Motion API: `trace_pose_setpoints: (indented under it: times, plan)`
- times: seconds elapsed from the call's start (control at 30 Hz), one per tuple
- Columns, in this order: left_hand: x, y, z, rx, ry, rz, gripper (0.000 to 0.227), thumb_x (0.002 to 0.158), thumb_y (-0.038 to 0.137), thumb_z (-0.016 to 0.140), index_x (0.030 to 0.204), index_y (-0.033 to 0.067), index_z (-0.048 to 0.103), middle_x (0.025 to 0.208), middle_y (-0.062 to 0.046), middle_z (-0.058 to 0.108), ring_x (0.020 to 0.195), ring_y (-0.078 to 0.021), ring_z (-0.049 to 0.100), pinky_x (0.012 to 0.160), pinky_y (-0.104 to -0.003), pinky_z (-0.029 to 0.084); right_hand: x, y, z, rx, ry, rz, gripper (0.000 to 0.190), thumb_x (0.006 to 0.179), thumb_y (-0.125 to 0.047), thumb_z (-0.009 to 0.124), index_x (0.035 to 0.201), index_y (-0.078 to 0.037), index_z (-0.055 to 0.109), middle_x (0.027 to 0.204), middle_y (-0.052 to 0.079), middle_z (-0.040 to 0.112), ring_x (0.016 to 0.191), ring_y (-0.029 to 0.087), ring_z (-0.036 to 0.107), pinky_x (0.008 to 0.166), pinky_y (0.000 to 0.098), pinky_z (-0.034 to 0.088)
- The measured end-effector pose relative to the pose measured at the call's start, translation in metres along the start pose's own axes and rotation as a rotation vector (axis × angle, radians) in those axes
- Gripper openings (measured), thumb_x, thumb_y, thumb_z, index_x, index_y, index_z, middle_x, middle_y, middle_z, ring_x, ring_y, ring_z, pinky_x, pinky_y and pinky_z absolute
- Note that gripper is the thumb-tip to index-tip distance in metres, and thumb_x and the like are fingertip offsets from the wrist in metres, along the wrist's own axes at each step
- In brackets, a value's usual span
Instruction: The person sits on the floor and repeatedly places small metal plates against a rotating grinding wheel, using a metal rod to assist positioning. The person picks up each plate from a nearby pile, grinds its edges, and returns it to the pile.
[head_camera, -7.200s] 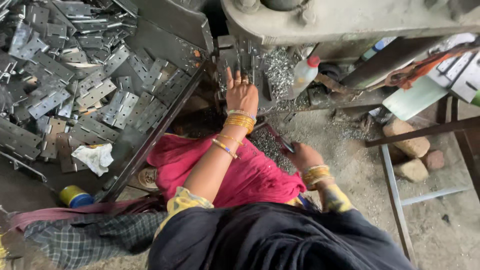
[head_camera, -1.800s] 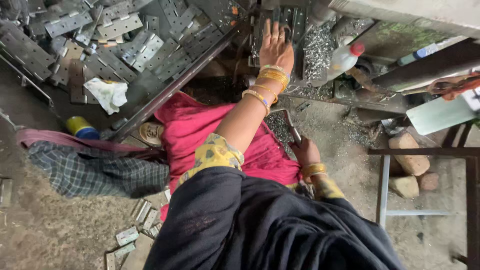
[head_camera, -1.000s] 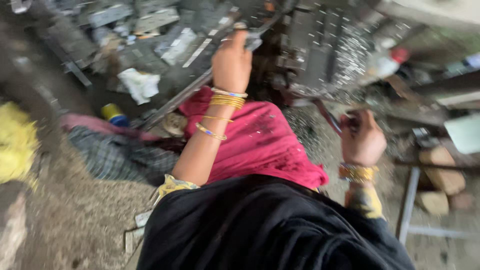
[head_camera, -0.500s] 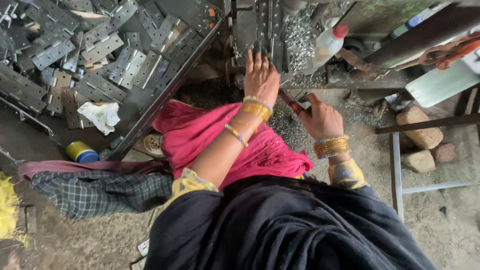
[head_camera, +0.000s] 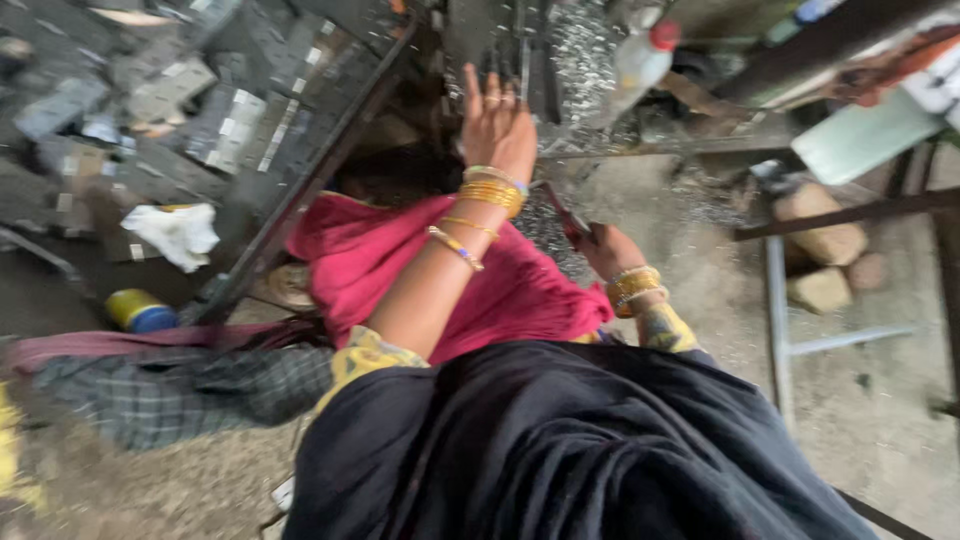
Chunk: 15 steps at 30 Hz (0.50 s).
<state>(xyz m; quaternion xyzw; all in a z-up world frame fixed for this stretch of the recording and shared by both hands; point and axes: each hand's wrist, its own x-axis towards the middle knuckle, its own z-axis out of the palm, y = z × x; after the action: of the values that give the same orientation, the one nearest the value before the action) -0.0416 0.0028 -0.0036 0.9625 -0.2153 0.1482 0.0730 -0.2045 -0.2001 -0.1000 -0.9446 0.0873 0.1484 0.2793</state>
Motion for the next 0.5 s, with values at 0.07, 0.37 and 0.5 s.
trace_pose_setpoints:
  times: [0.07,0.37,0.5]
  plan:
    - [0.015,-0.008,-0.008,0.091,-0.046,0.023,0.042,0.098,0.012,0.047,0.131,-0.0046,0.067,0.133,-0.023,0.066,0.139,-0.0342,0.049,0.126,-0.057,0.005,0.023,-0.008,-0.018,-0.046,0.087,-0.072,0.036,0.099,-0.039,0.056,0.108,-0.008,0.071,0.09,0.027,0.07,0.086,0.049,0.067,0.072,0.0556,0.05]
    - [0.008,-0.016,-0.006,0.1,0.09,0.023,0.049,0.094,0.012,0.048,0.133,-0.0096,0.067,0.134,-0.021,0.066,0.138,-0.0313,0.049,0.127,-0.055,0.003,0.011,-0.032,0.005,-0.008,0.077,0.03,0.052,0.097,-0.056,0.057,0.098,-0.006,0.073,0.081,0.028,0.069,0.081,0.049,0.067,0.071,0.0556,0.052]
    - [0.024,-0.017,-0.002,0.04,-0.074,-0.004,0.035,0.099,0.014,0.048,0.116,-0.0047,0.073,0.138,-0.021,0.064,0.145,-0.0324,0.046,0.128,-0.055,0.004,0.02,-0.016,-0.012,-0.144,0.048,0.095,0.05,0.103,-0.052,0.053,0.099,-0.007,0.074,0.083,0.027,0.07,0.082,0.048,0.069,0.072,0.056,0.053]
